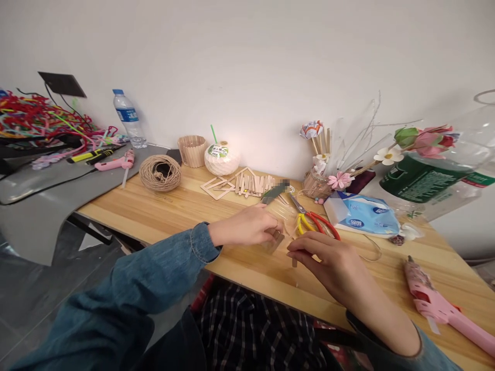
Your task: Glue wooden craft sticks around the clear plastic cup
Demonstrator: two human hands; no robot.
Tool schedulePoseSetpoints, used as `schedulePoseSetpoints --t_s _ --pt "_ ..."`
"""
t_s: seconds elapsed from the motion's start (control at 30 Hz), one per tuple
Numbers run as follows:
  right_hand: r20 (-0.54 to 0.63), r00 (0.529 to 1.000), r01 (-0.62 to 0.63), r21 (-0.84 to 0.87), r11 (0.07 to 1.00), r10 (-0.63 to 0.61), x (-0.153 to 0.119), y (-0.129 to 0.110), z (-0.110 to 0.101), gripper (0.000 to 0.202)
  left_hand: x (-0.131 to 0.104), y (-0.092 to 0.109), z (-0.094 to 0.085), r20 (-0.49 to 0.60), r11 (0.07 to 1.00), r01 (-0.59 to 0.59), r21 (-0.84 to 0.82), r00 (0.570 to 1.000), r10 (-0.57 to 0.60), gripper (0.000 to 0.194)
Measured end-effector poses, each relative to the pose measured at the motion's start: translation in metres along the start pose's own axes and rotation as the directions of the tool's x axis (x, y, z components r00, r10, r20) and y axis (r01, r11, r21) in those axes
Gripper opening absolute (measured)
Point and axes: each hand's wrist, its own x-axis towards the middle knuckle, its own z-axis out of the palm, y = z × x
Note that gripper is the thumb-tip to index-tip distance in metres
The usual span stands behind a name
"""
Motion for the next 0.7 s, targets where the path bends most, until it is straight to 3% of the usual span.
schedulePoseSetpoints --t_s 0.3,0.4,0.7 --pt "-0.123 0.983 -0.131 0.079 0.988 0.140 -0.003 -0.001 0.004 0.013 0.000 0.002 -0.003 0.033 1.000 0.019 -0.008 0.999 -0.019 0.014" --pt "-0.182 0.971 -0.147 0.064 0.987 0.156 -0.005 -0.001 0.005 0.012 0.001 0.002 -0.003 0.041 1.000 0.016 -0.007 0.999 -0.015 0.011" --pt "-0.204 0.970 -0.119 0.063 0.991 0.129 -0.009 0.003 0.016 0.007 0.001 -0.004 -0.002 0.052 1.000 -0.002 0.029 0.999 0.000 0.012"
